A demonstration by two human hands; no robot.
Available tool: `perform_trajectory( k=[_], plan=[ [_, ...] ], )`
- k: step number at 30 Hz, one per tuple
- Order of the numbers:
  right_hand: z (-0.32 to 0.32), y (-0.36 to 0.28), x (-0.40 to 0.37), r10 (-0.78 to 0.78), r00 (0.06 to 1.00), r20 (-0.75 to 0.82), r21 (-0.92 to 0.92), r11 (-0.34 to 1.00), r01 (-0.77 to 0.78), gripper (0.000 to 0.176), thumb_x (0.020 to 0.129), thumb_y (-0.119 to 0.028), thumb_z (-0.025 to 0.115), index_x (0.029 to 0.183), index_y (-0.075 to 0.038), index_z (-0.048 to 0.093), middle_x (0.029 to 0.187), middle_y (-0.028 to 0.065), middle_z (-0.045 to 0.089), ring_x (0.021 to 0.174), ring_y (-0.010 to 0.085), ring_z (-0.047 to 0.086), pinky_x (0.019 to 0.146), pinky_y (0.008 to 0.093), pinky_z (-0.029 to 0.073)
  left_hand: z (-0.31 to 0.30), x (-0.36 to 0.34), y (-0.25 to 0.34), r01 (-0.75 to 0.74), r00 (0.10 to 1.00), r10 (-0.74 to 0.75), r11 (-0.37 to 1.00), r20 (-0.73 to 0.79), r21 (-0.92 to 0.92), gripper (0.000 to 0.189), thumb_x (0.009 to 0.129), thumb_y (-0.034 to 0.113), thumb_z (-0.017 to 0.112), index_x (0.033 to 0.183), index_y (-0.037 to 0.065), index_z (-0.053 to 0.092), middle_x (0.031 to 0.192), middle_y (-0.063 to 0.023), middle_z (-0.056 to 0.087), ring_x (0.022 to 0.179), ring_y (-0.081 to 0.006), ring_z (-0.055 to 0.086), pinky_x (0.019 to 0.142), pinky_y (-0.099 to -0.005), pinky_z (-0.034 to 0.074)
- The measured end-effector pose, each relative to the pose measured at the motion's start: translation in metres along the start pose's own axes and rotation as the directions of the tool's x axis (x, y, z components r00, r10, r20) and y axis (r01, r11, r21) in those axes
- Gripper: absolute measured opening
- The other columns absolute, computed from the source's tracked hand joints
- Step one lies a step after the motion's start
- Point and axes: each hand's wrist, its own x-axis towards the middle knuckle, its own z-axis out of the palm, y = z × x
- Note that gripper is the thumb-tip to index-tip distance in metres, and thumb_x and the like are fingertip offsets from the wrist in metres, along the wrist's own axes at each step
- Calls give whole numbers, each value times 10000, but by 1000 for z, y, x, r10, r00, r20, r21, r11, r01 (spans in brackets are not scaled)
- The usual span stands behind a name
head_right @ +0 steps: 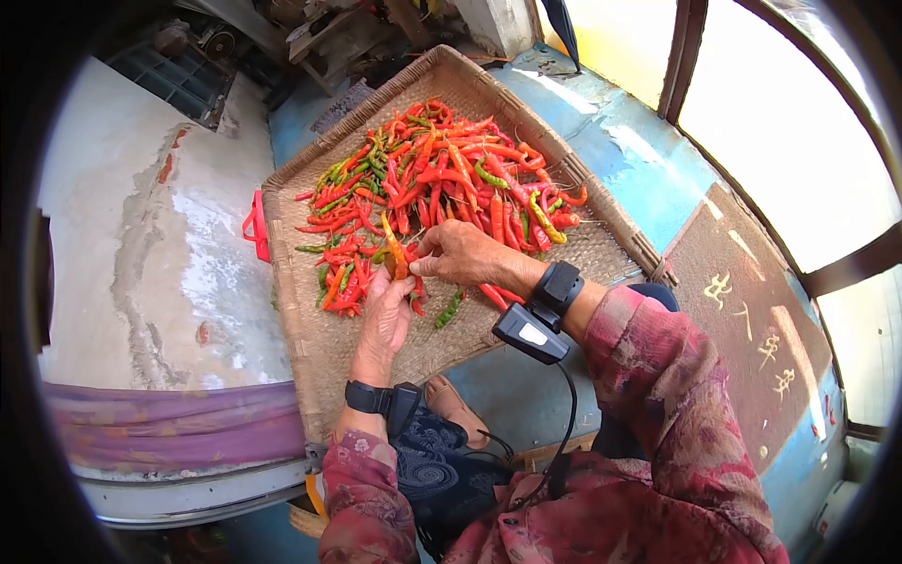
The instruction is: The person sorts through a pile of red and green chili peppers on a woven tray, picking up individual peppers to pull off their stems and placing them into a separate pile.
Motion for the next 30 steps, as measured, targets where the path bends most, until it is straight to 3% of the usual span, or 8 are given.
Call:
perform_trajectory(
  k=[2, 7, 13, 15, 21, 27, 29, 30],
  plan=[
    [8, -6, -1, 18, 999, 29, -36, 999, -17, 540, 792, -462, 642, 1042, 12, 575, 941, 178, 621, 918, 273, 599, 776, 375, 468, 14, -3, 3, 40, 995, -34, 998, 92, -57, 356, 835, 65, 532, 1175, 53, 429, 1019, -16, 513, 889, -117, 505, 754, -297, 451],
    [20, 7, 7, 21, 997, -75, 16, 1000, -19, 409, 837, -416, 607, 985, -35, 606, 824, 110, 629, 763, 206, 601, 690, 348, 485, 14, 0, -2, 37, 984, -46, 998, 171, 54, 385, 854, 56, 564, 1207, 16, 413, 1127, -66, 503, 1034, -144, 515, 837, -291, 455],
    [13, 5, 12, 115, 993, -32, 305, 947, -100, 208, 896, -217, 554, 900, -21, 624, 734, 18, 623, 668, 77, 556, 573, 258, 466, 9, 2, 5, -3, 987, -14, 994, 161, 109, 423, 840, 4, 542, 1235, 1, 393, 960, -72, 605, 839, -136, 616, 683, -234, 495],
    [12, 9, 14, 101, 991, -87, 245, 967, -77, 165, 886, -160, 548, 917, -16, 622, 712, 15, 606, 645, 76, 543, 560, 252, 454, 9, 2, 1, -22, 996, -18, 909, 92, 417, 527, 835, -25, 514, 1316, 33, 305, 979, -102, 609, 824, -145, 630, 634, -227, 499],
    [-15, -13, 6, 161, 945, -284, 207, 973, -103, 184, 846, -78, 500, 967, -4, 616, 652, 61, 588, 619, 122, 570, 557, 294, 460, -1, -9, 25, 41, 996, -87, 755, 37, 654, 631, 846, -18, 416, 1407, 178, 203, 925, -154, 633, 692, -166, 641, 631, -280, 515],
    [-26, -1, 5, 22, 933, -359, 176, 983, 45, 400, 821, -84, 530, 1205, 10, 474, 768, 92, 612, 681, 144, 586, 585, 294, 466, -65, 0, 27, 65, 981, 54, 810, -184, 583, 548, 845, 27, 435, 1372, 54, 283, 1008, -184, 604, 806, -193, 635, 691, -294, 506],
    [-20, 6, 8, -39, 882, -470, -13, 999, 38, 368, 836, -119, 544, 1181, -5, 487, 707, 46, 574, 646, 108, 547, 542, 248, 432, -89, 6, 15, -111, 844, 522, 400, -127, 910, 506, 849, 73, 484, 1334, 33, 345, 1064, -183, 577, 958, -219, 591, 811, -313, 478],
    [-23, -3, 3, 18, 929, -370, 57, 998, 4, 304, 832, -130, 555, 1101, 9, 522, 716, 64, 593, 650, 125, 566, 554, 263, 447, -85, 5, 18, -89, 798, 602, 174, -34, 981, 486, 866, 108, 493, 1325, 27, 355, 1099, -171, 563, 1013, -229, 562, 851, -318, 457]
  ],
)
